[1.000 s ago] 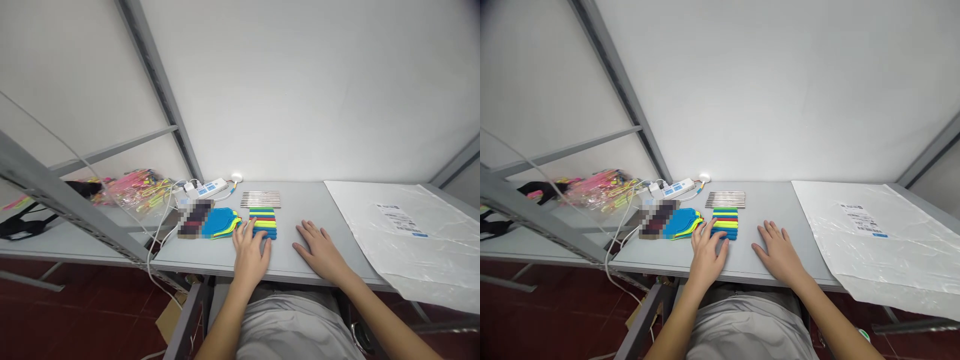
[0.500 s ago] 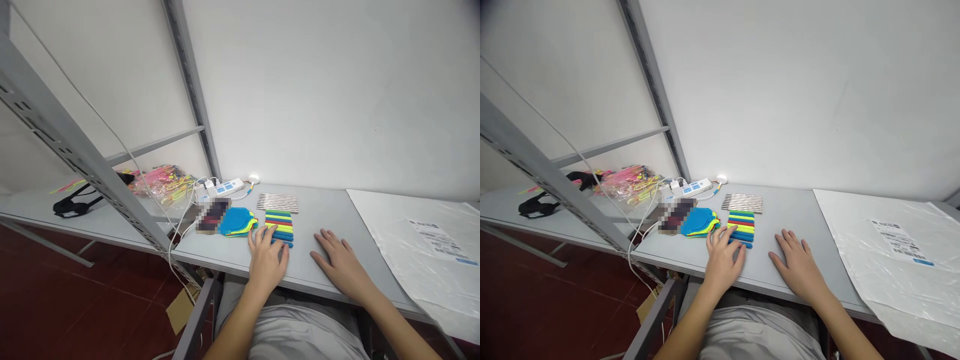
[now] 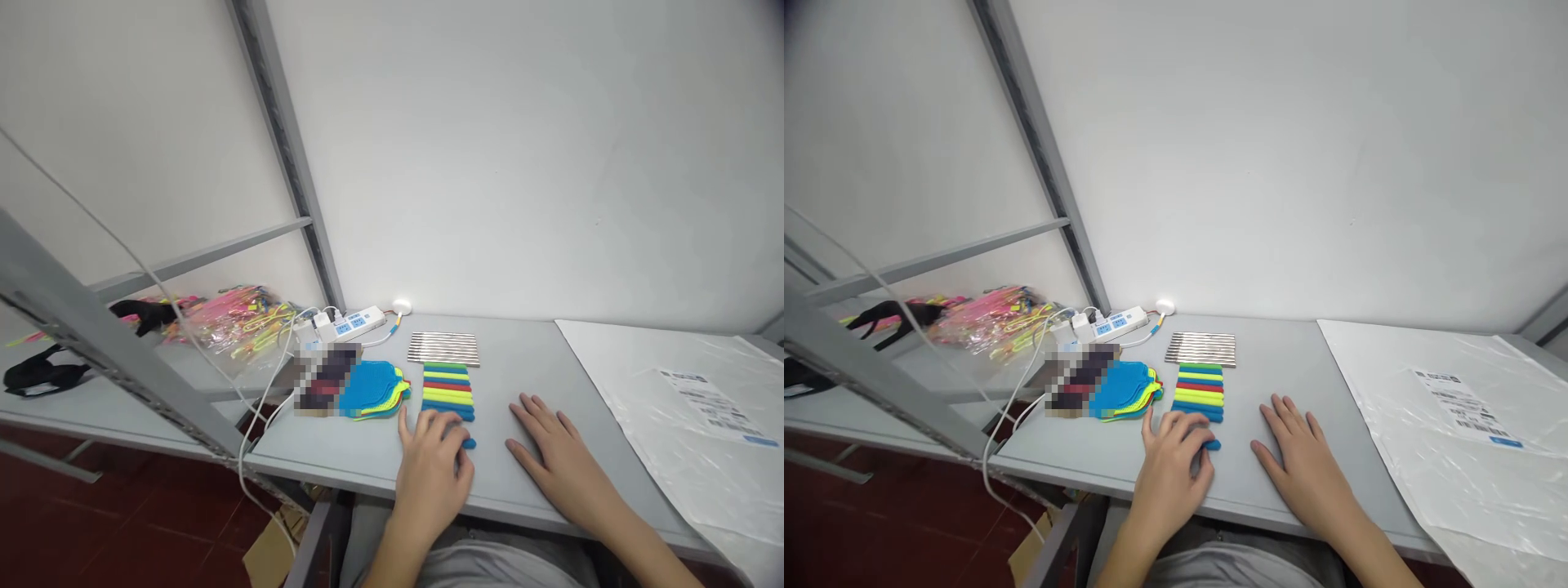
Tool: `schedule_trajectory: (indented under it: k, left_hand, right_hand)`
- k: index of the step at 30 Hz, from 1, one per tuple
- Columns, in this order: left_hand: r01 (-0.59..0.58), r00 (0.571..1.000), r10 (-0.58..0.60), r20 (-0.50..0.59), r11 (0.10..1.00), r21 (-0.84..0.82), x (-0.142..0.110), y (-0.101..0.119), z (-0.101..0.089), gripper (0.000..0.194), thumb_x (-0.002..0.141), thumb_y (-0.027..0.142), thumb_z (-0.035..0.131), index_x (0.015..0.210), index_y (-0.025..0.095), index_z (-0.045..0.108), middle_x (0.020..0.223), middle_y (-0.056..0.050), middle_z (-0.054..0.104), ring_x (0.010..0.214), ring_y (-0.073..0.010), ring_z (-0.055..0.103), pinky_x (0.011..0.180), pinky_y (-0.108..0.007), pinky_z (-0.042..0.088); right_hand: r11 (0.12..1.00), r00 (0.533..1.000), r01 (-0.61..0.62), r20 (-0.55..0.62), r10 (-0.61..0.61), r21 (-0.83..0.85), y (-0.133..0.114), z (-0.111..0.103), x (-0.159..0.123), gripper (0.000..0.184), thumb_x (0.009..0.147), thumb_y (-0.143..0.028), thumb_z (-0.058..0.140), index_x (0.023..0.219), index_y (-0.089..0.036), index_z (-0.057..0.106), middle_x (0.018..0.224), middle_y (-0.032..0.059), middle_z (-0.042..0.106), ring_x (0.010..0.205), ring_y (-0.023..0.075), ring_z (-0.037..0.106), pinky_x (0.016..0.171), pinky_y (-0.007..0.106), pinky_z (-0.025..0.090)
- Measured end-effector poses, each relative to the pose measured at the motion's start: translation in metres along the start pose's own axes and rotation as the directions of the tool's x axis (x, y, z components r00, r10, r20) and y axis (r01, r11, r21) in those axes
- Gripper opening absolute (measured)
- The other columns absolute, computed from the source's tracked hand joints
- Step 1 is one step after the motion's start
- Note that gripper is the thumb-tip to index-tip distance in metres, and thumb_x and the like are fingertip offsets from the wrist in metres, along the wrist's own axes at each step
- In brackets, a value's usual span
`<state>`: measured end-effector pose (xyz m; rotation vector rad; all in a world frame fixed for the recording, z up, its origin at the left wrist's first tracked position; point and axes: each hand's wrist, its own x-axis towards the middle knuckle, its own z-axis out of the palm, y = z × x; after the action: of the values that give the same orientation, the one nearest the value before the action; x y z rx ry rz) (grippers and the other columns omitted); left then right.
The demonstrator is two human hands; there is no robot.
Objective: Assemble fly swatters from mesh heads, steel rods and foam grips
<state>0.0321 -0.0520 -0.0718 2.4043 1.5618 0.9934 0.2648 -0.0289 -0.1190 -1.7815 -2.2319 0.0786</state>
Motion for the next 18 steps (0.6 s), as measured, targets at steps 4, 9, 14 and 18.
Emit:
schedule_trajectory:
  k: [4,9,14,18]
  left_hand:
    - [-0.028,0.997,0.033,0.067,0.997,-0.076,0.000,-0.008,0.006,0.020,0.083,0.011,0.056,0.095,0.026,0.063,0.095,0.000,0.066,0.095,-0.0210,0.058,0.111,-0.056,0.022]
    - [-0.054,0.994,0.068,0.085,0.987,-0.151,0.000,-0.018,0.018,0.018,0.085,0.013,0.059,0.098,0.024,0.062,0.094,-0.002,0.065,0.088,-0.0217,0.056,0.082,-0.039,0.040]
    - [-0.064,0.998,0.066,-0.001,0.974,-0.216,-0.003,-0.025,0.030,0.017,0.082,0.014,0.061,0.095,0.025,0.061,0.090,-0.001,0.066,0.082,-0.0209,0.055,0.074,-0.036,0.035]
    - [-0.061,0.995,0.042,-0.093,0.976,-0.207,-0.005,-0.032,0.045,0.018,0.076,0.016,0.066,0.090,0.026,0.060,0.084,0.000,0.067,0.075,-0.0203,0.055,0.068,-0.036,0.033]
  right_hand:
    - [0.994,0.995,-0.011,0.101,0.000,0.110,-0.003,-0.024,0.010,0.056,0.093,-0.054,0.044,0.137,-0.022,0.057,0.151,0.0080,0.045,0.140,0.0318,0.038,0.113,0.051,0.034]
    - [0.973,0.976,-0.004,0.211,-0.046,0.230,-0.036,-0.088,0.071,0.049,0.094,-0.056,0.043,0.128,-0.028,0.063,0.129,0.0058,0.066,0.114,0.0295,0.064,0.092,0.040,0.051]
    - [0.982,0.956,0.172,0.225,-0.186,0.079,-0.079,-0.082,0.194,0.031,0.098,-0.035,0.045,0.107,-0.022,0.071,0.106,0.0102,0.073,0.095,0.0276,0.067,0.079,0.037,0.051]
    - [0.971,0.924,0.224,0.300,-0.239,0.084,-0.097,-0.041,0.269,0.025,0.097,-0.033,0.053,0.112,-0.018,0.066,0.116,0.0107,0.066,0.101,0.0231,0.063,0.087,0.040,0.052]
